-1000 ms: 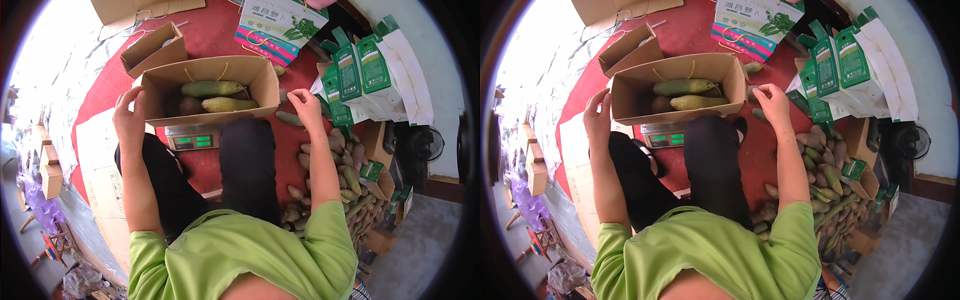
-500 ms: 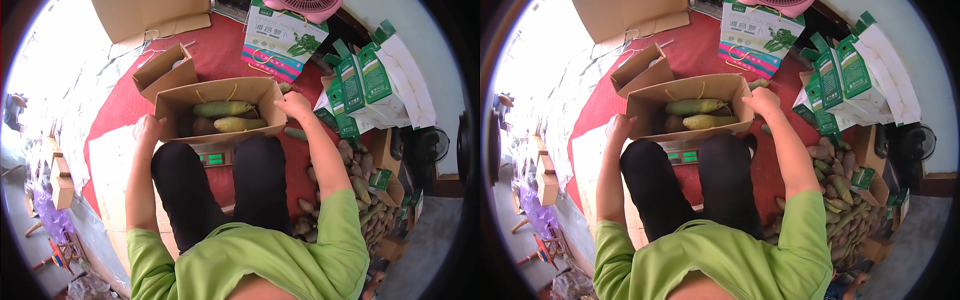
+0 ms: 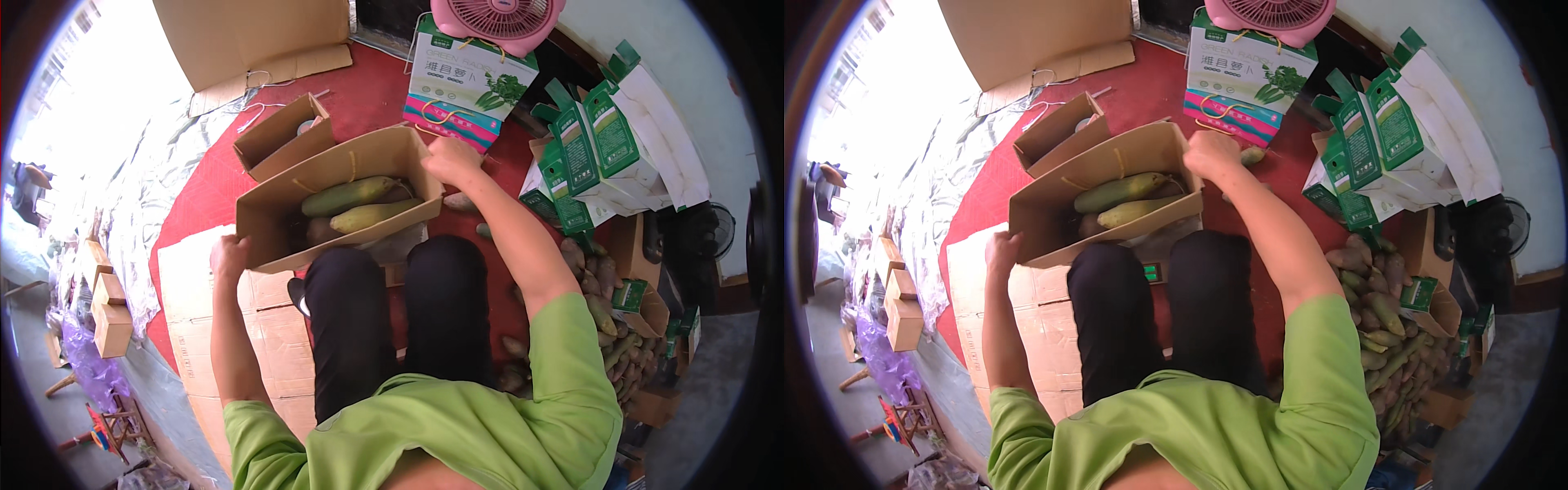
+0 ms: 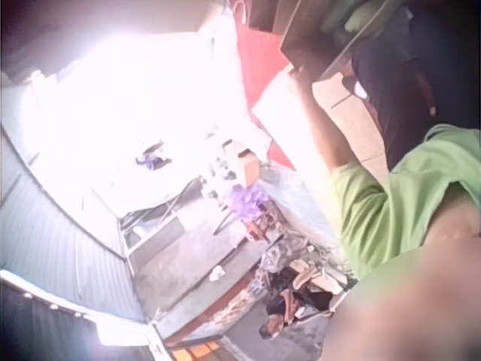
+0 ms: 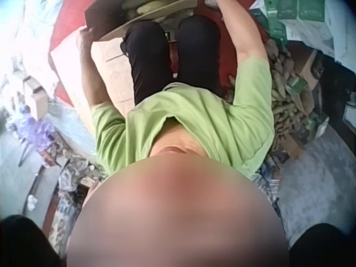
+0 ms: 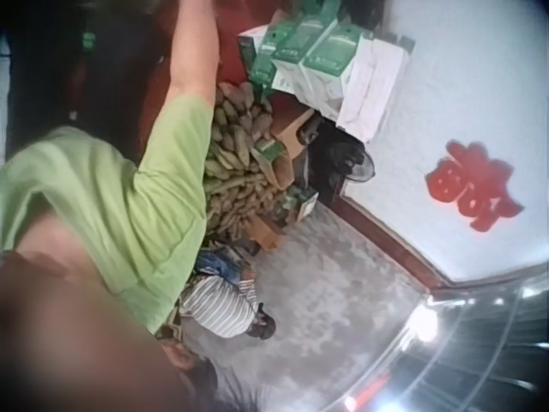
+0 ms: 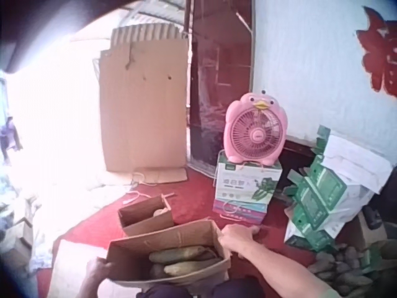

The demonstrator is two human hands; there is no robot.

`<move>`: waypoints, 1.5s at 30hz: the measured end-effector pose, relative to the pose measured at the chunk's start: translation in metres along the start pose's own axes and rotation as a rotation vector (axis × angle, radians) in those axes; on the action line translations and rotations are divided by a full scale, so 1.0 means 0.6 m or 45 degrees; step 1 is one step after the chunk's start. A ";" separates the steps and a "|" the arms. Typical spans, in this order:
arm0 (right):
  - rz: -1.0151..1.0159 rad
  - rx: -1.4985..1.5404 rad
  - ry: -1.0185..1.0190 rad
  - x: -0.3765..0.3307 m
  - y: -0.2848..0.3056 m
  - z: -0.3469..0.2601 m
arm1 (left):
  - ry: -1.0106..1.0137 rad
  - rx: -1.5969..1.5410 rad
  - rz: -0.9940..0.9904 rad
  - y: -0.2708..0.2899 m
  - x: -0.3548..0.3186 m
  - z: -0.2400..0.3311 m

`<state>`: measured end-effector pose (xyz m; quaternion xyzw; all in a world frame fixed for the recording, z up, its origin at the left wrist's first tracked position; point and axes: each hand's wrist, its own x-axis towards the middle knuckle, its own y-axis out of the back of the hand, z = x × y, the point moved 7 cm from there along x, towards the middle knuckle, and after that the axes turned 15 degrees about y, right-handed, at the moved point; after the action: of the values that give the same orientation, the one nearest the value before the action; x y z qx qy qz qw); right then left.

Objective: Sorting, weighing, and packaging produce into boxes in a facility.

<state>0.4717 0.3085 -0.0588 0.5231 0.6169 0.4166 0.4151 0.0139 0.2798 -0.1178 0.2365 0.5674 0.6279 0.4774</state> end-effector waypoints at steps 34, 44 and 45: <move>-0.740 0.344 0.242 -0.153 -0.582 -0.556 | 0.780 0.339 0.138 -0.078 -0.390 -0.821; 0.304 0.895 0.923 -0.076 -0.062 -0.379 | 0.054 0.105 0.680 0.043 -0.280 -0.373; 0.363 0.890 0.728 -0.086 -0.008 -0.296 | 0.000 0.099 0.421 0.008 -0.263 -0.288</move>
<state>0.3072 0.2426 -0.0047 0.5753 0.7316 0.3642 -0.0338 -0.0642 0.0591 -0.1167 0.3448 0.5446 0.6755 0.3580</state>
